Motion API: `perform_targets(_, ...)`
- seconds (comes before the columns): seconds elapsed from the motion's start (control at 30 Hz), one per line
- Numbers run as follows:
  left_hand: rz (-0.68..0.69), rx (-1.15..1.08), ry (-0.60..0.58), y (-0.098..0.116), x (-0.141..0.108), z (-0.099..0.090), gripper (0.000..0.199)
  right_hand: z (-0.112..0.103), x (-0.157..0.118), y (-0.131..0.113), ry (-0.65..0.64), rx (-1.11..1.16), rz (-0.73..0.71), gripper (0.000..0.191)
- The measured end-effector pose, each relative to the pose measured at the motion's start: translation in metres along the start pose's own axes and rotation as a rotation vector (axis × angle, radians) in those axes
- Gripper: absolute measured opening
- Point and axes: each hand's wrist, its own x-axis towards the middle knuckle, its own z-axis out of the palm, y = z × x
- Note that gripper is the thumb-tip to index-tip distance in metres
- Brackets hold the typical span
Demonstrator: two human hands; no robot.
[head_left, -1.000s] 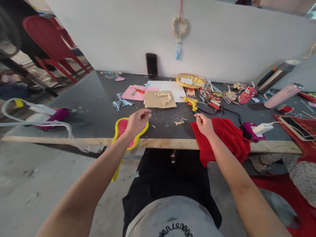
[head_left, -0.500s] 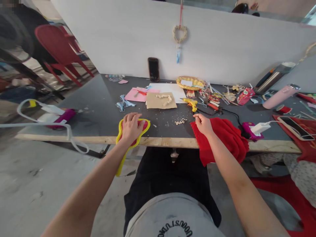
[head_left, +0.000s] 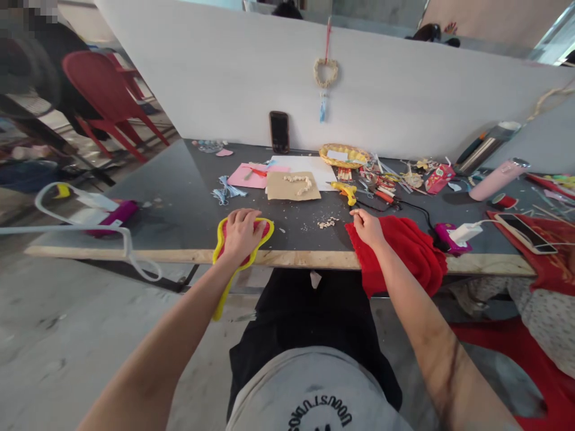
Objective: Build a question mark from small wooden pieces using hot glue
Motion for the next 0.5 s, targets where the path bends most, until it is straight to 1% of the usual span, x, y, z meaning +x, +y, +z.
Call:
perform_targets(0.2,-0.011,-0.055,-0.026,0.0024,-0.0003,-0.0016,0.034,0.0003,0.0002,0.0011,-0.001,-0.021,-0.007,0.033)
perform_targets(0.5,0.015,-0.02,-0.034,0.0053,0.0001,-0.0039,0.035,-0.0006,-0.0004,-0.0011,-0.019,-0.065,-0.026,0.033)
